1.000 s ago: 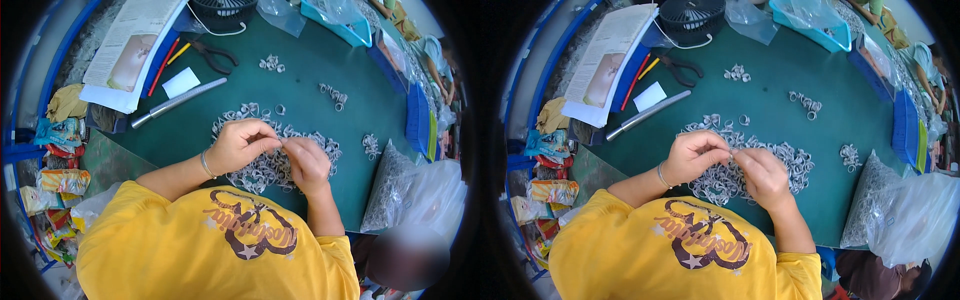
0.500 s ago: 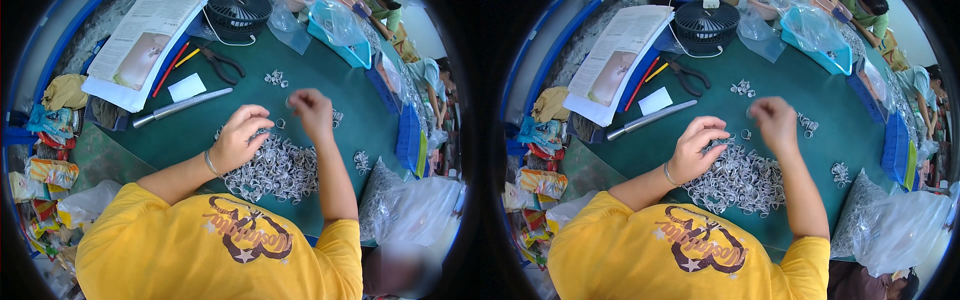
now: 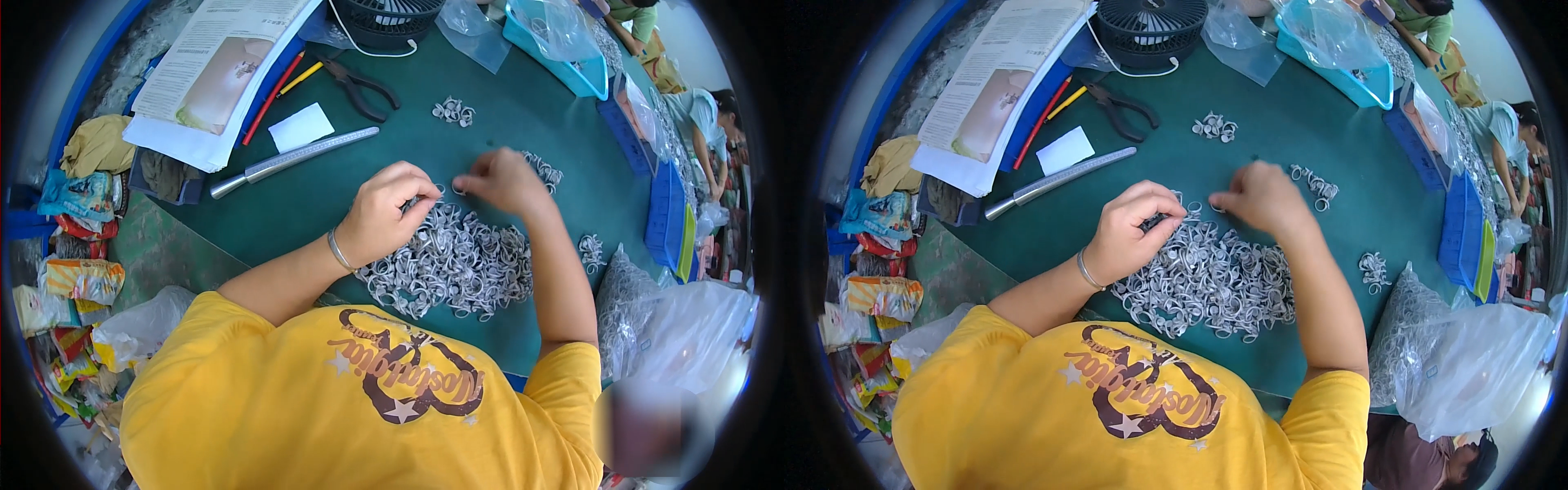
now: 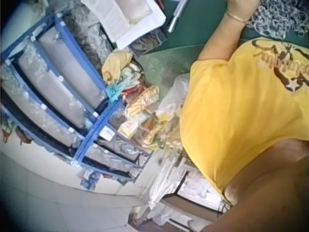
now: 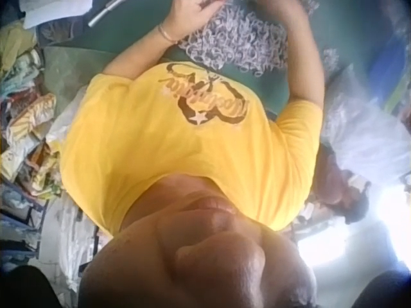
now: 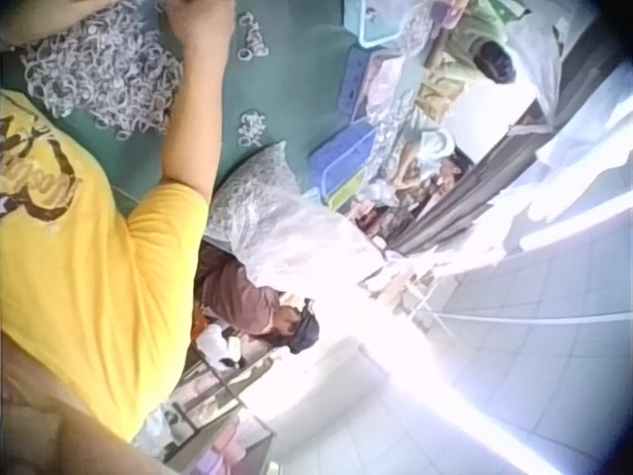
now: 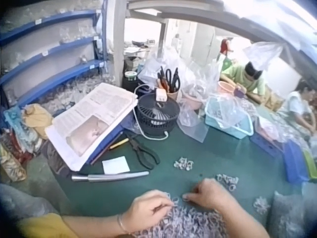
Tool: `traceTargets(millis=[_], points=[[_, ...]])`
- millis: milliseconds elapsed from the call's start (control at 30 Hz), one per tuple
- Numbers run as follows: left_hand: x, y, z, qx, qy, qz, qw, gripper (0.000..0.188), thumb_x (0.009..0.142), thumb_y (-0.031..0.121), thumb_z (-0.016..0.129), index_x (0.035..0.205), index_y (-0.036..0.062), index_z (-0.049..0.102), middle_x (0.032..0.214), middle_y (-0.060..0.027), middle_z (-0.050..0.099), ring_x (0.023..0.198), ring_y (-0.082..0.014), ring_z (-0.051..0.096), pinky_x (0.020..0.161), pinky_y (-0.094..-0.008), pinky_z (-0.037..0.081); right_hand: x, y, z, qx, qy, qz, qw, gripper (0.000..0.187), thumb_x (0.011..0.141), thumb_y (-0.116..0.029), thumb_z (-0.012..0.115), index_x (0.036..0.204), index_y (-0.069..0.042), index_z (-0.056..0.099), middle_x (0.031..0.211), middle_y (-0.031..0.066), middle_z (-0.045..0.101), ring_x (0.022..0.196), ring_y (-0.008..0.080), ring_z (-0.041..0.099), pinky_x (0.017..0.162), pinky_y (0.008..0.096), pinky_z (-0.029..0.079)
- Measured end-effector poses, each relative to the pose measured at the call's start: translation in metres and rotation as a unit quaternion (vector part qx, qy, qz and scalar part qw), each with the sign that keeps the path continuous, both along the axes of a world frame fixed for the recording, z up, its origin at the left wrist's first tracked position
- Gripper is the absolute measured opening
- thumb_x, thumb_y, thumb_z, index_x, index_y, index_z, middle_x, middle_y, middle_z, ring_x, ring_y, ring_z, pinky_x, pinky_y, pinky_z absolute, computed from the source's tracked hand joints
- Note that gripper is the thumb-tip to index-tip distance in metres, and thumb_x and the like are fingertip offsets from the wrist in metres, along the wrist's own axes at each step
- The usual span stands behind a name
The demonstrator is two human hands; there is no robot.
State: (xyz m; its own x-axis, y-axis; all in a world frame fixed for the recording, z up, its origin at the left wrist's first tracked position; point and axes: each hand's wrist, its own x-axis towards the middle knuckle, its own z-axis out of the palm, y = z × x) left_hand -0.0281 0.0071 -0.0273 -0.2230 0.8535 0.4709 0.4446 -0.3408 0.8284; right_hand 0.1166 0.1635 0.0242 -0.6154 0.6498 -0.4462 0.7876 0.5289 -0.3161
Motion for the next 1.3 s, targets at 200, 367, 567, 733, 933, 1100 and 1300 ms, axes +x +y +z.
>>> traceTargets(millis=[200,367,567,733,933,1100,1300], points=[[0.003,-0.005,0.003,0.002,-0.067,-0.060,0.996,0.022,0.075,0.003,0.077,0.093,-0.0014,0.065,0.087,-0.0090,0.064,0.072,-0.0131,0.064,0.064,-0.0232,0.051,0.022,-0.055,-0.009,0.139,0.340,0.046,0.929,0.012,0.076,-0.007,0.068,0.088,-0.003,0.066,0.081,0.0142,0.066,0.077,0.0336,0.064,0.066,0.0398,0.052],[0.008,-0.006,0.019,0.000,-0.026,-0.102,0.994,0.015,0.076,0.000,0.076,0.088,-0.0016,0.066,0.082,-0.0078,0.066,0.070,-0.0118,0.064,0.063,-0.0222,0.051,0.032,-0.090,-0.002,0.228,0.453,0.123,0.853,0.025,0.070,0.004,0.071,0.094,-0.001,0.063,0.086,0.0129,0.063,0.076,0.0269,0.065,0.064,0.0339,0.053],[0.013,-0.015,0.012,-0.027,-0.135,-0.165,0.977,0.009,0.084,-0.005,0.067,0.092,-0.0049,0.064,0.092,-0.0102,0.067,0.081,-0.0150,0.069,0.072,-0.0242,0.056,0.046,-0.111,-0.019,-0.039,0.539,-0.149,0.828,0.022,0.077,0.002,0.073,0.098,0.000,0.066,0.090,0.0082,0.065,0.075,0.0126,0.065,0.063,0.0226,0.053],[0.016,-0.018,0.017,-0.058,-0.129,-0.183,0.973,0.008,0.085,-0.006,0.064,0.093,-0.0056,0.064,0.095,-0.0113,0.067,0.084,-0.0170,0.069,0.075,-0.0255,0.057,0.054,-0.125,-0.021,-0.129,0.570,-0.227,0.779,0.017,0.081,0.002,0.071,0.097,0.002,0.069,0.089,0.0071,0.066,0.075,0.0113,0.064,0.067,0.0216,0.052],[0.018,-0.017,0.020,-0.034,-0.076,-0.174,0.981,0.009,0.081,-0.006,0.067,0.090,-0.0033,0.066,0.093,-0.0124,0.069,0.083,-0.0172,0.069,0.071,-0.0248,0.056,0.060,-0.122,-0.024,0.013,0.559,-0.147,0.816,0.014,0.078,0.003,0.072,0.092,0.001,0.070,0.082,0.0082,0.066,0.069,0.0134,0.062,0.061,0.0224,0.049],[0.020,-0.018,0.015,-0.045,-0.098,-0.155,0.982,0.011,0.079,-0.006,0.070,0.089,-0.0012,0.067,0.093,-0.0120,0.069,0.082,-0.0178,0.068,0.068,-0.0244,0.054,0.058,-0.123,-0.019,0.069,0.566,-0.118,0.813,0.014,0.077,0.005,0.073,0.090,0.001,0.070,0.080,0.0088,0.066,0.067,0.0144,0.061,0.059,0.0229,0.049],[0.019,-0.016,0.016,-0.026,-0.065,-0.152,0.986,0.012,0.076,-0.005,0.072,0.086,0.0001,0.068,0.091,-0.0107,0.069,0.082,-0.0199,0.068,0.070,-0.0264,0.053,0.058,-0.123,-0.020,0.094,0.569,-0.101,0.811,0.015,0.076,0.006,0.073,0.090,0.001,0.070,0.080,0.0093,0.066,0.066,0.0141,0.062,0.058,0.0228,0.049]])
